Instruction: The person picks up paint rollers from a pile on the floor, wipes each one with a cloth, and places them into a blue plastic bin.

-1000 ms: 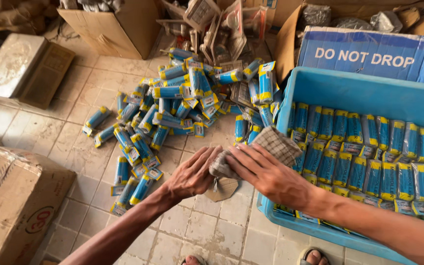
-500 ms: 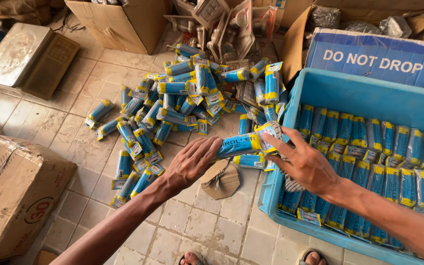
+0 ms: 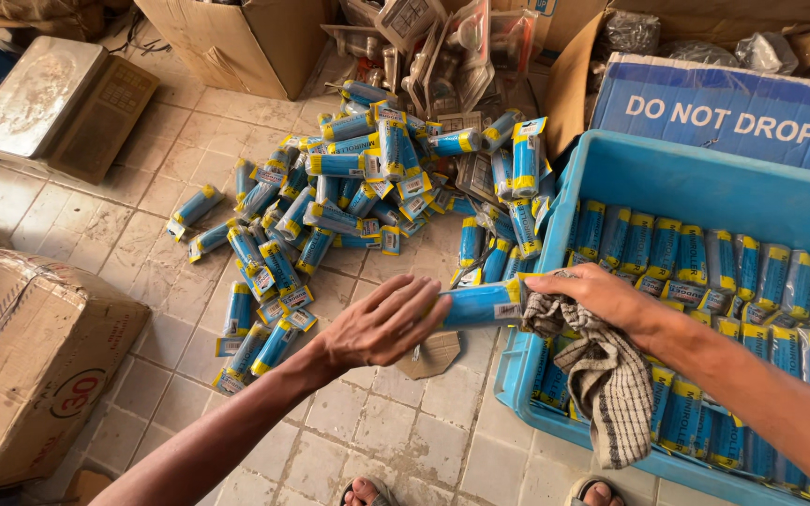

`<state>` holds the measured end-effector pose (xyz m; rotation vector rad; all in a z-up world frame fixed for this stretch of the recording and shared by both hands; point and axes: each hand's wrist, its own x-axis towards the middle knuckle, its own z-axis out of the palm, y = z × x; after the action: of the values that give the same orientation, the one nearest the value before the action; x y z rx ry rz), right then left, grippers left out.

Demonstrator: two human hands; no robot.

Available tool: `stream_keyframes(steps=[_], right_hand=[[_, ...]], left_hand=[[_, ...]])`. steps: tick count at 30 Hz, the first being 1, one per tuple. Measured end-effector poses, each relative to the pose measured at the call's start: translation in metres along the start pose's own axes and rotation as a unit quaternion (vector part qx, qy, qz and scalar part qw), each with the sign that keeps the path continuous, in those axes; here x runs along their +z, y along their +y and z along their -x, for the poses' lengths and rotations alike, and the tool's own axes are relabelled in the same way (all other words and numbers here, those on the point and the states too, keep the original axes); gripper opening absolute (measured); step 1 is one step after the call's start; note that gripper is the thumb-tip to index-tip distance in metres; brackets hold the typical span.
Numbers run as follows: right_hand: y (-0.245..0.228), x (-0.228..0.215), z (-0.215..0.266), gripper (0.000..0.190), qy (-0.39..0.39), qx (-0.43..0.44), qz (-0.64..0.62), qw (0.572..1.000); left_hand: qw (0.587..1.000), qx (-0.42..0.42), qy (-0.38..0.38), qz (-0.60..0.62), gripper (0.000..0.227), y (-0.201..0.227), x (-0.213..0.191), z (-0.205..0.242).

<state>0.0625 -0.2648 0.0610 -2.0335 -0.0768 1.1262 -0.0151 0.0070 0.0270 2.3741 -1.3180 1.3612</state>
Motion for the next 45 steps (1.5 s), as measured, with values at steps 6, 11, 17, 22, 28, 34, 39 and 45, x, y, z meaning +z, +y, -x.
stream_keyframes(steps=[6,11,17,22,28,34,39,45], right_hand=[[0.031,-0.028,-0.031,0.059,-0.028,-0.048,0.022,0.998],[-0.036,-0.025,0.022,0.038,0.255,-0.082,0.119,0.956],[-0.013,0.058,-0.001,0.056,0.293,-0.579,0.339,0.681],[0.018,0.035,-0.036,0.055,0.407,-0.571,0.486,0.521],[0.001,0.016,-0.009,0.046,0.408,-0.480,0.387,0.674],[0.017,0.054,-0.017,0.051,0.376,-0.579,0.458,0.559],[0.021,0.023,-0.021,0.073,0.387,-0.502,0.435,0.639],[0.010,0.065,-0.008,0.054,0.358,-0.554,0.458,0.596]], left_hand=[[1.000,-0.002,0.002,-0.019,0.034,-0.004,0.002,0.003],[0.992,0.015,-0.119,-0.035,0.033,-0.012,-0.006,0.014],[1.000,0.017,-0.005,-0.008,0.024,-0.009,0.010,-0.019],[0.995,0.016,0.064,-0.073,0.026,-0.021,0.000,-0.028],[0.996,-0.003,0.070,-0.061,0.024,-0.017,0.001,-0.015],[0.996,0.013,0.076,-0.049,0.023,-0.016,0.010,-0.020],[0.997,-0.008,0.053,-0.051,0.027,-0.019,0.002,-0.010],[0.997,0.011,0.056,-0.052,0.024,-0.010,0.002,-0.019]])
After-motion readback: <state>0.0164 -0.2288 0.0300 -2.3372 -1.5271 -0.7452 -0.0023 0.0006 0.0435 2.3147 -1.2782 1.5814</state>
